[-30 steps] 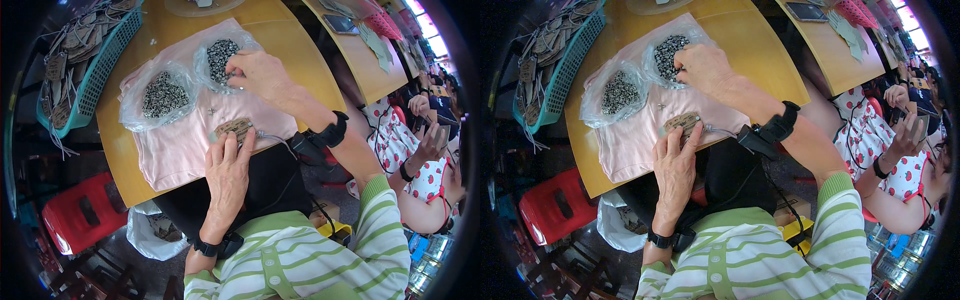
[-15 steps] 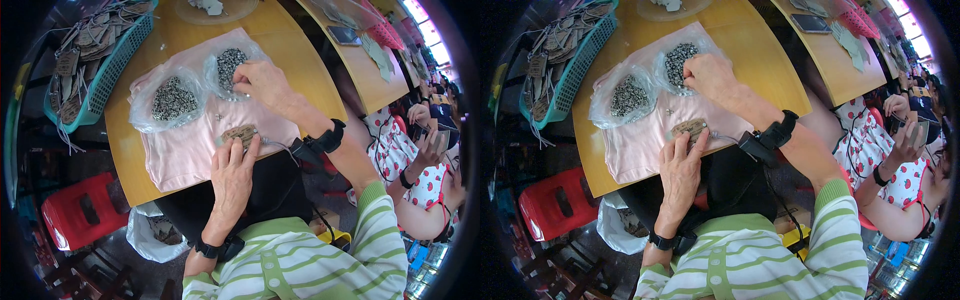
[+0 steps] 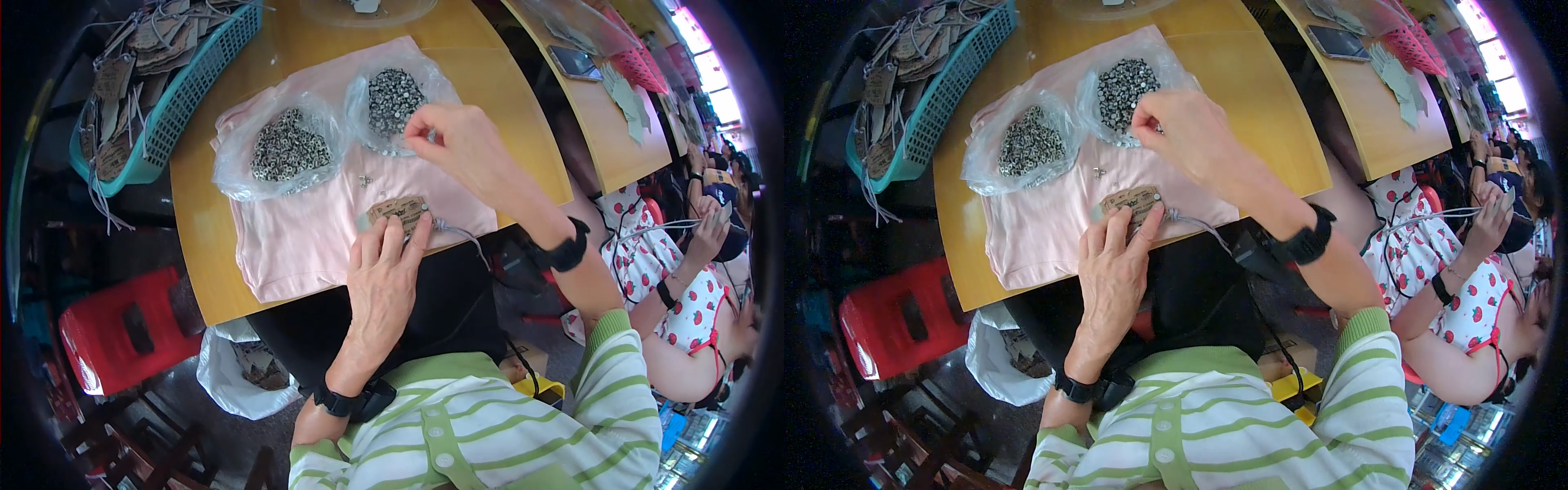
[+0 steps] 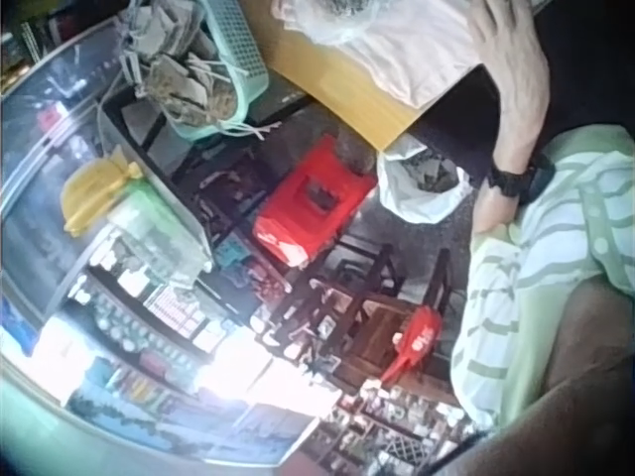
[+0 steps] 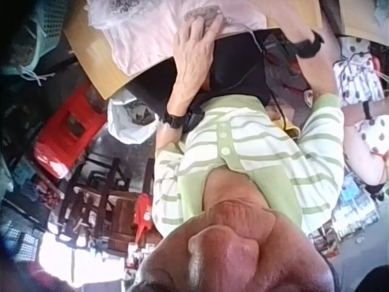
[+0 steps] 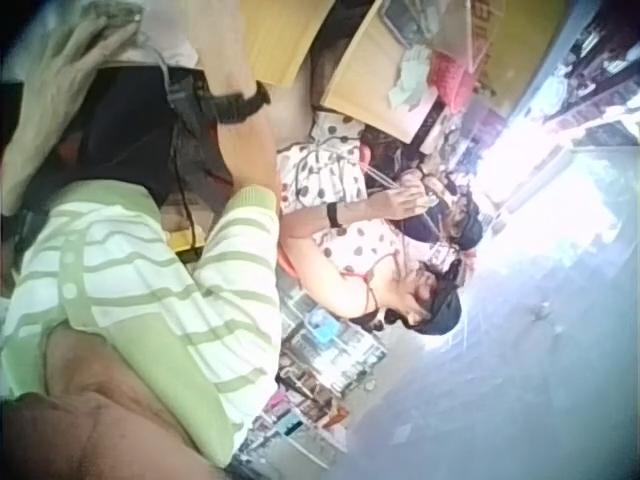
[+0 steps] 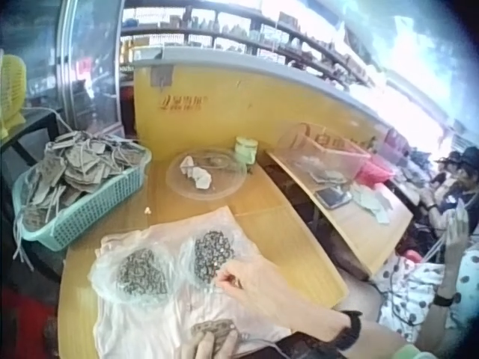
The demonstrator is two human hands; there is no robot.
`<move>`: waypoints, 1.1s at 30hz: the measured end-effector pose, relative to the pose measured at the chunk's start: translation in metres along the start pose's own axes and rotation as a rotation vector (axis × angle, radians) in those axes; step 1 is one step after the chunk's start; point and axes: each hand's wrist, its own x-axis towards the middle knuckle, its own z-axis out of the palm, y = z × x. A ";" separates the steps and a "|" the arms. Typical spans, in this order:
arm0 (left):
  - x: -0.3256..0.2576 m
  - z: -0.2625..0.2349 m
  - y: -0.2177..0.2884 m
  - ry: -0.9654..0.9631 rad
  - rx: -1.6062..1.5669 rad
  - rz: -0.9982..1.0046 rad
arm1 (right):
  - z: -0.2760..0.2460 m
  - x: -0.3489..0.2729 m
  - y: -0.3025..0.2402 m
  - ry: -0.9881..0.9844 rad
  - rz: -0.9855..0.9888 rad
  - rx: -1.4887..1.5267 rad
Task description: Manually attaching small metal components to cardboard manufacturing tags at a workshop table.
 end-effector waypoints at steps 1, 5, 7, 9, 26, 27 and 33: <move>0.000 0.000 0.000 -0.003 -0.003 -0.006 | 0.001 -0.009 0.000 -0.007 0.001 0.000; 0.001 -0.001 0.001 -0.007 -0.009 -0.007 | 0.013 -0.032 0.012 -0.013 -0.059 -0.022; 0.001 -0.001 0.000 -0.014 0.003 -0.009 | 0.016 -0.035 0.015 0.016 -0.090 -0.020; 0.002 -0.001 0.000 -0.010 0.008 -0.014 | 0.013 -0.036 0.013 0.016 -0.035 0.058; 0.000 0.000 0.004 -0.039 0.031 -0.033 | 0.022 -0.040 0.021 0.091 -0.132 0.014; 0.000 -0.001 0.004 -0.036 0.033 -0.032 | 0.022 -0.040 0.021 0.093 -0.145 0.049; -0.002 -0.002 0.003 -0.032 0.033 -0.015 | 0.021 -0.041 0.019 0.087 -0.163 0.019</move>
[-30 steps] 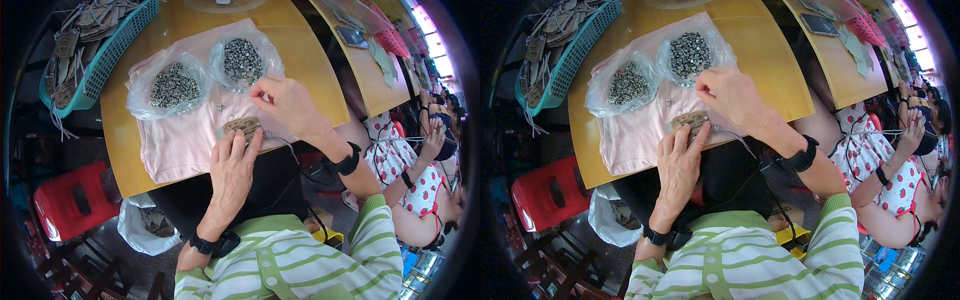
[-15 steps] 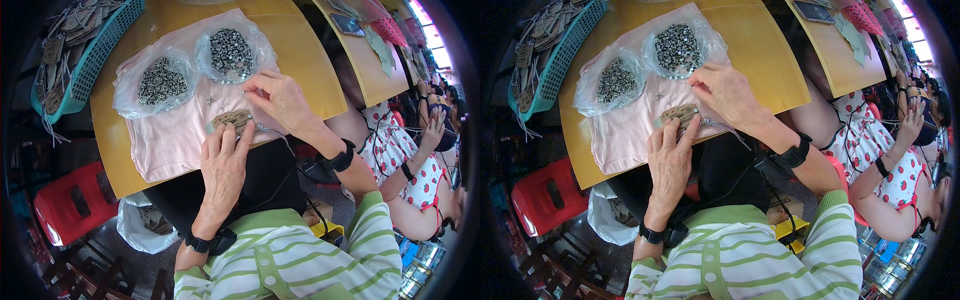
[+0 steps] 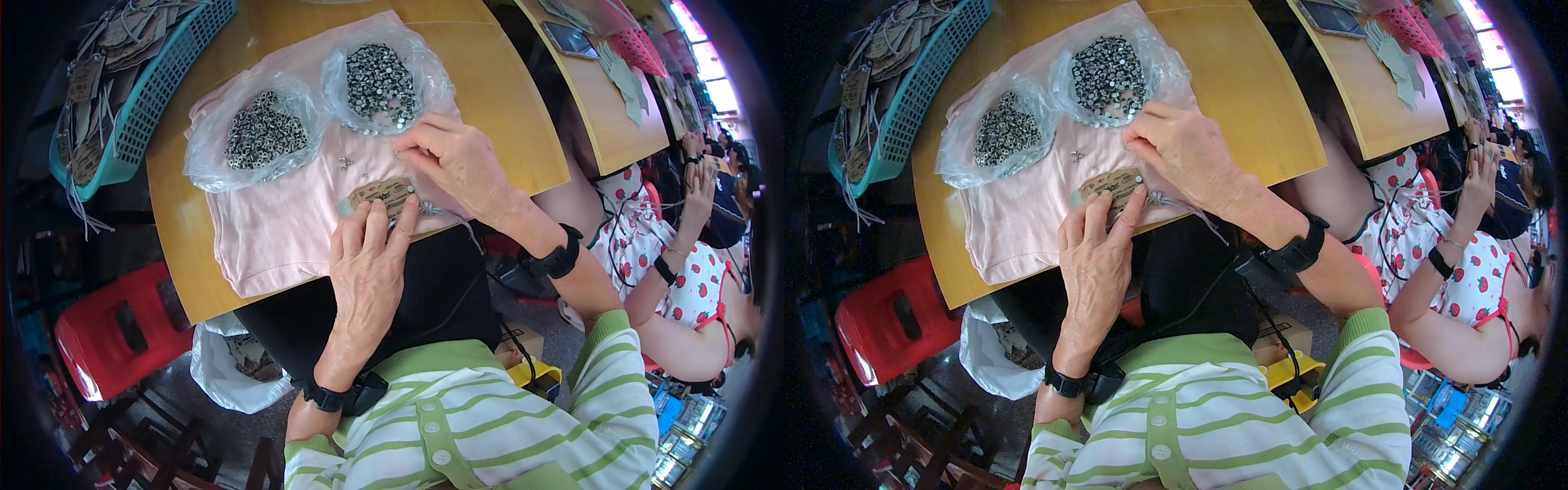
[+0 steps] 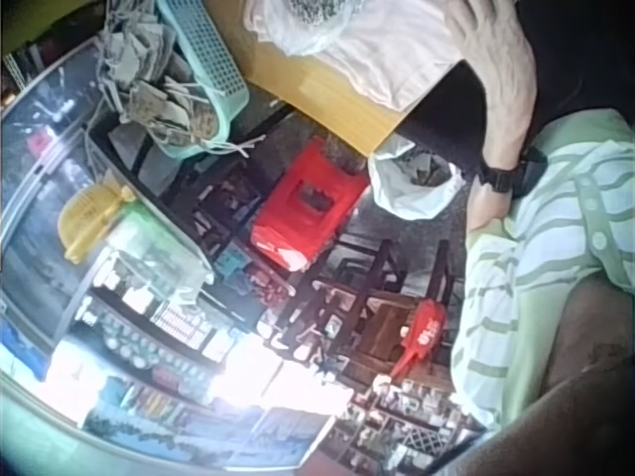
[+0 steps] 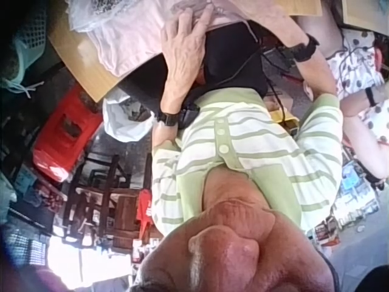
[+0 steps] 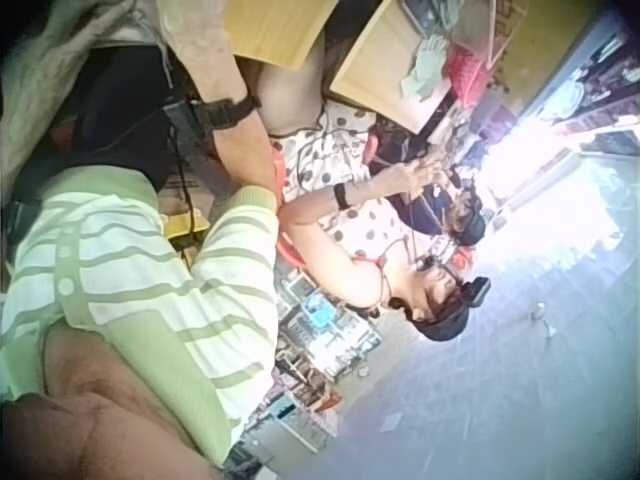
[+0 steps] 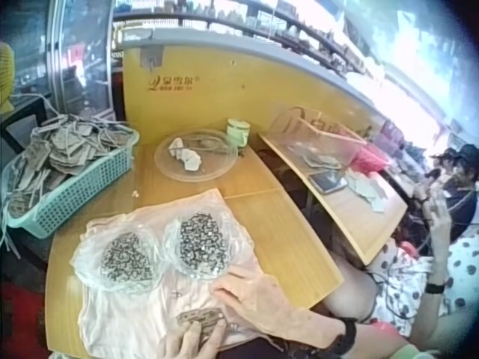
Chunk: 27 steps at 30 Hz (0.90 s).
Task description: Manually attaching small metal components to cardboard manufacturing tags at a workshop table.
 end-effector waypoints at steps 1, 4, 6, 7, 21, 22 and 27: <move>-0.001 0.000 0.000 0.005 0.005 0.006 | 0.000 0.000 -0.001 0.003 -0.001 -0.002; -0.003 0.001 0.000 0.012 0.003 0.014 | -0.001 -0.003 -0.002 -0.001 -0.022 -0.029; -0.005 0.003 0.000 0.016 0.010 0.020 | 0.000 -0.006 -0.003 0.007 -0.041 -0.047; -0.006 0.004 0.000 0.017 0.017 0.023 | 0.001 -0.007 -0.003 0.007 -0.041 -0.048; -0.007 0.003 0.000 0.038 0.019 0.031 | 0.007 -0.009 -0.009 0.026 -0.051 -0.044; -0.007 0.002 0.000 0.040 0.014 0.034 | 0.006 -0.010 -0.010 0.028 -0.052 -0.047; -0.012 0.004 -0.001 0.048 0.010 0.048 | 0.010 -0.015 -0.011 0.097 -0.047 -0.024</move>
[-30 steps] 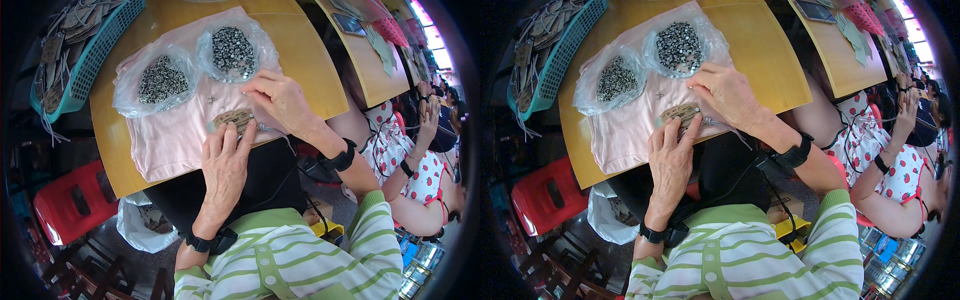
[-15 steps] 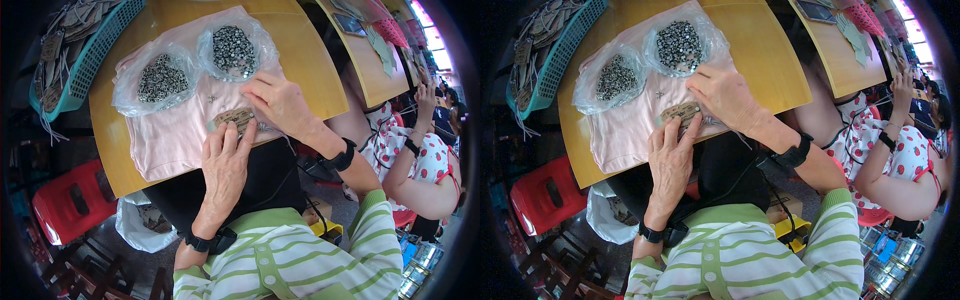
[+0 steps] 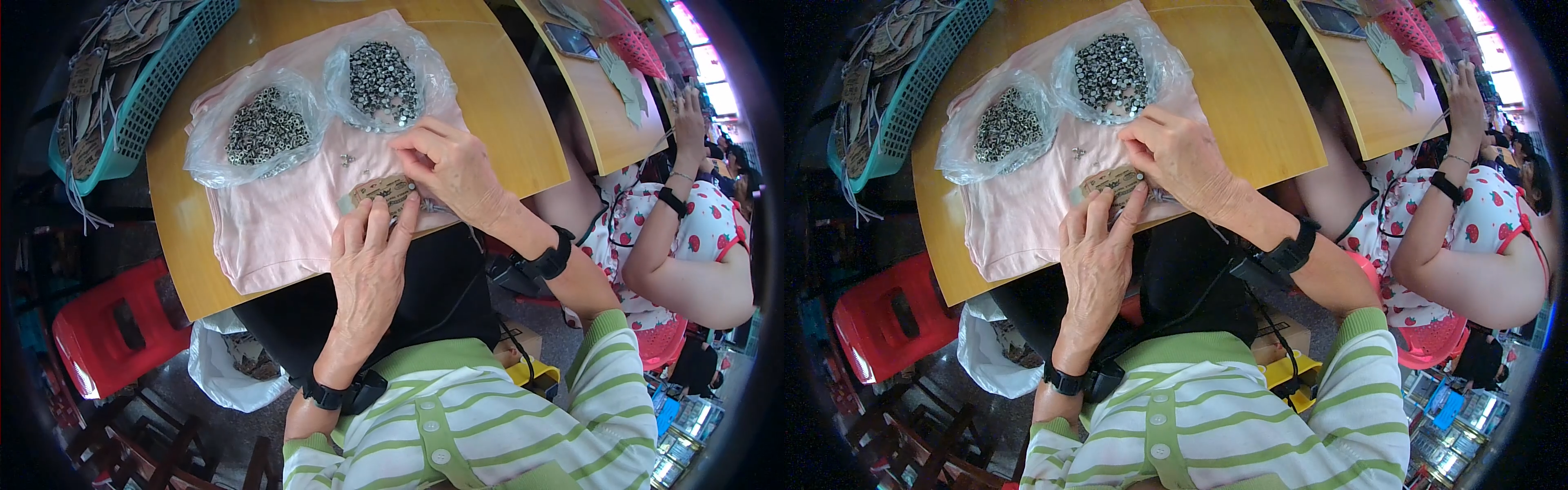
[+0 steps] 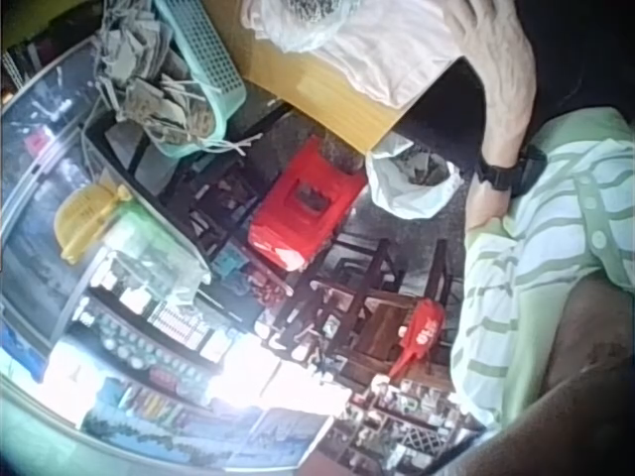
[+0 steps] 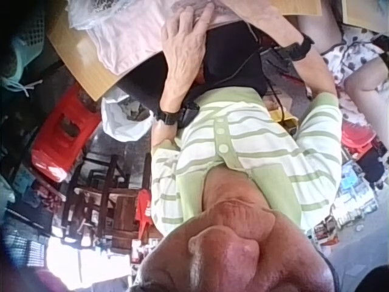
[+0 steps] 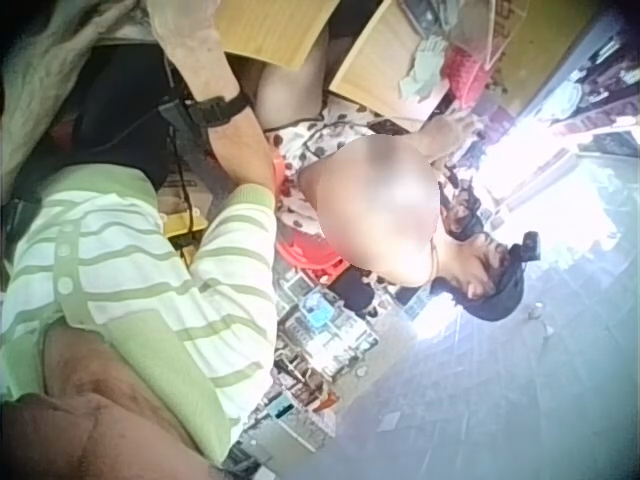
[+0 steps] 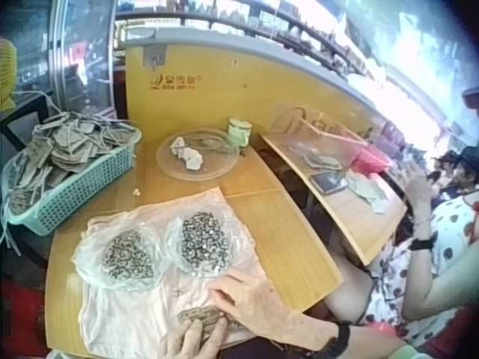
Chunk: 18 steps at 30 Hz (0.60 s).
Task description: Manually attaching small metal components to cardboard manufacturing tags at a workshop table.
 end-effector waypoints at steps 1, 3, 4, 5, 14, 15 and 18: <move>0.000 0.000 0.000 -0.005 -0.006 -0.011 | 0.000 -0.001 0.000 0.001 -0.001 -0.002; -0.001 0.000 0.001 0.003 -0.010 -0.007 | 0.001 -0.003 0.000 0.034 -0.047 -0.032; -0.001 0.000 0.000 0.008 -0.013 -0.004 | 0.002 -0.004 0.001 0.033 -0.047 -0.031; -0.002 0.001 0.000 0.008 -0.013 -0.005 | 0.003 -0.005 0.001 0.048 -0.060 -0.041; 0.001 0.000 -0.001 0.014 -0.015 -0.006 | 0.003 -0.003 0.009 0.037 -0.029 0.057; 0.001 0.000 -0.001 0.014 -0.015 -0.003 | 0.002 -0.002 0.009 0.043 -0.014 0.119; 0.001 0.000 -0.001 0.011 -0.023 -0.004 | -0.010 0.000 -0.003 -0.053 0.192 0.182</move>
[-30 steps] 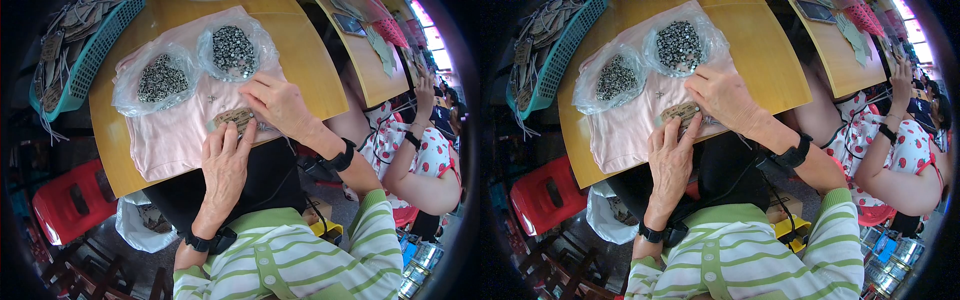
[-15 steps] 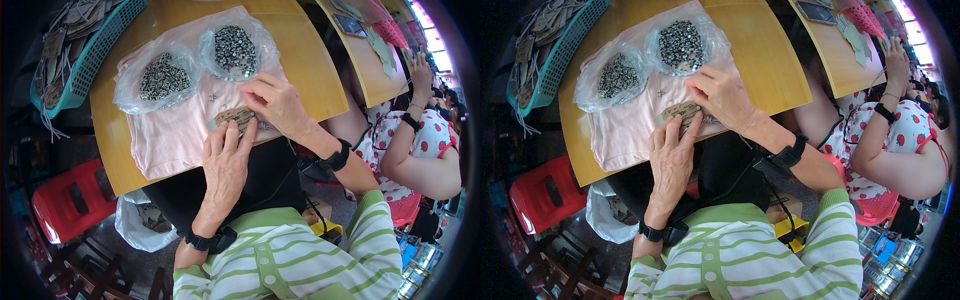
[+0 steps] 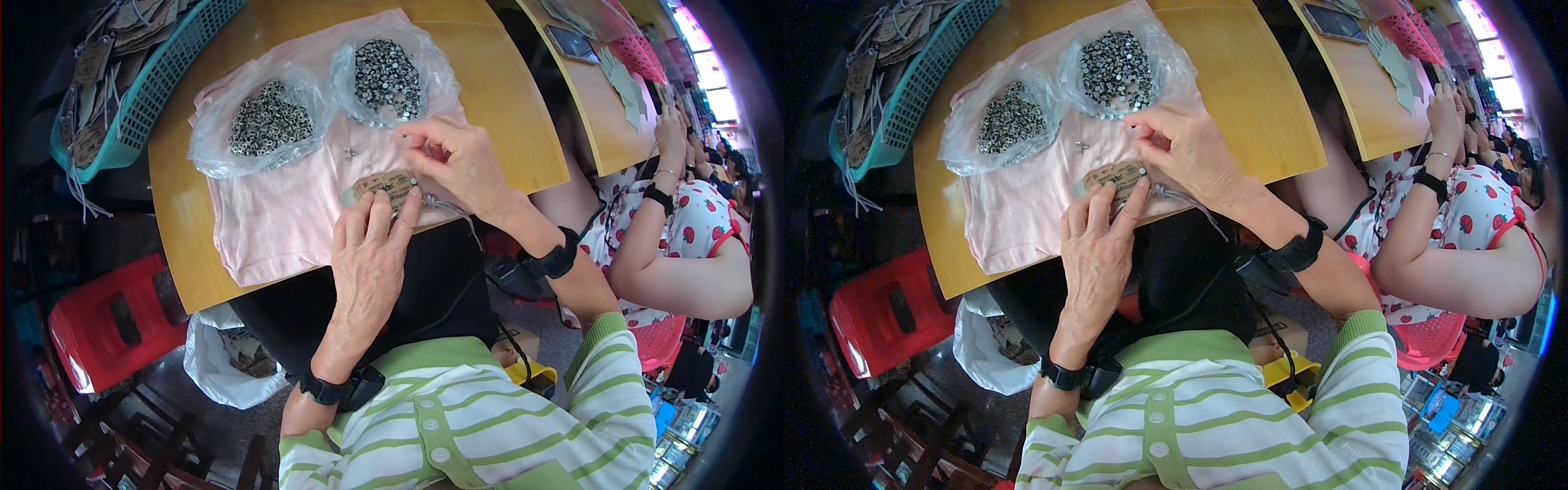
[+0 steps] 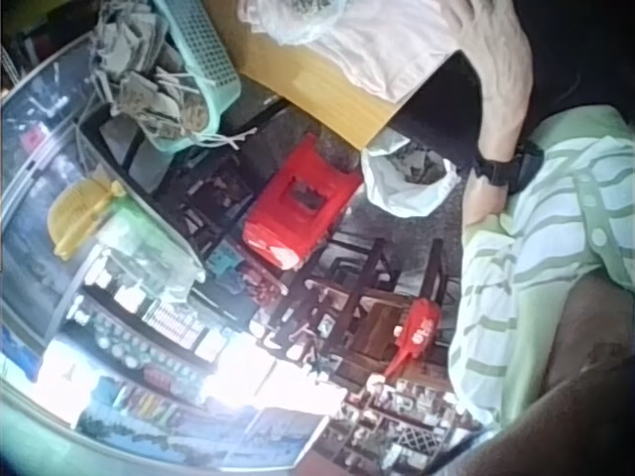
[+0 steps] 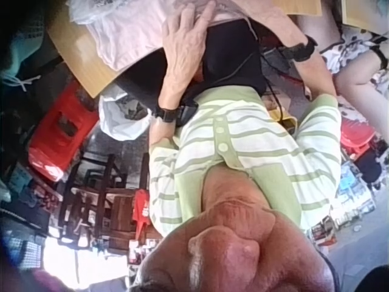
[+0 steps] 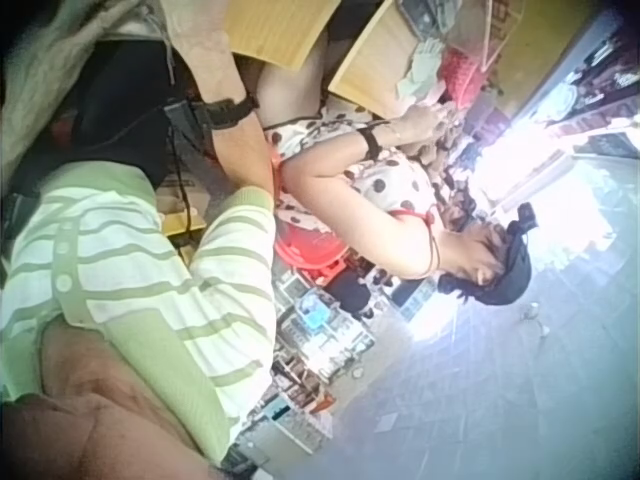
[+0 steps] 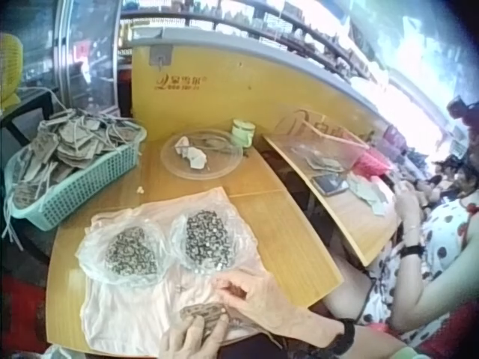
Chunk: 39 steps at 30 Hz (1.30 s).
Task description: Manually attaching small metal components to cardboard manufacturing tags at a workshop table.
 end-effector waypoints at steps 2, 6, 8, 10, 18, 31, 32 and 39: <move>-0.002 0.000 -0.001 -0.004 -0.007 -0.003 | -0.001 -0.001 -0.005 -0.015 0.025 -0.009; -0.002 0.001 -0.001 0.007 0.004 0.004 | 0.000 -0.001 -0.006 -0.004 0.027 -0.003; -0.002 0.001 -0.001 0.006 -0.001 0.005 | 0.000 -0.001 -0.005 0.001 0.021 -0.016; -0.001 0.000 0.000 0.002 -0.006 0.003 | -0.001 0.000 -0.005 0.002 0.015 -0.027; -0.001 0.001 -0.001 0.014 0.023 0.034 | 0.001 0.000 -0.002 -0.031 -0.176 -0.054; -0.002 0.000 -0.001 0.011 0.013 0.029 | -0.005 0.000 -0.010 -0.060 0.048 -0.010; -0.002 0.000 0.000 0.010 0.012 0.029 | -0.006 -0.001 -0.010 -0.065 0.078 0.009; -0.002 0.002 -0.001 0.015 0.023 0.020 | -0.007 -0.002 -0.009 -0.040 0.071 -0.013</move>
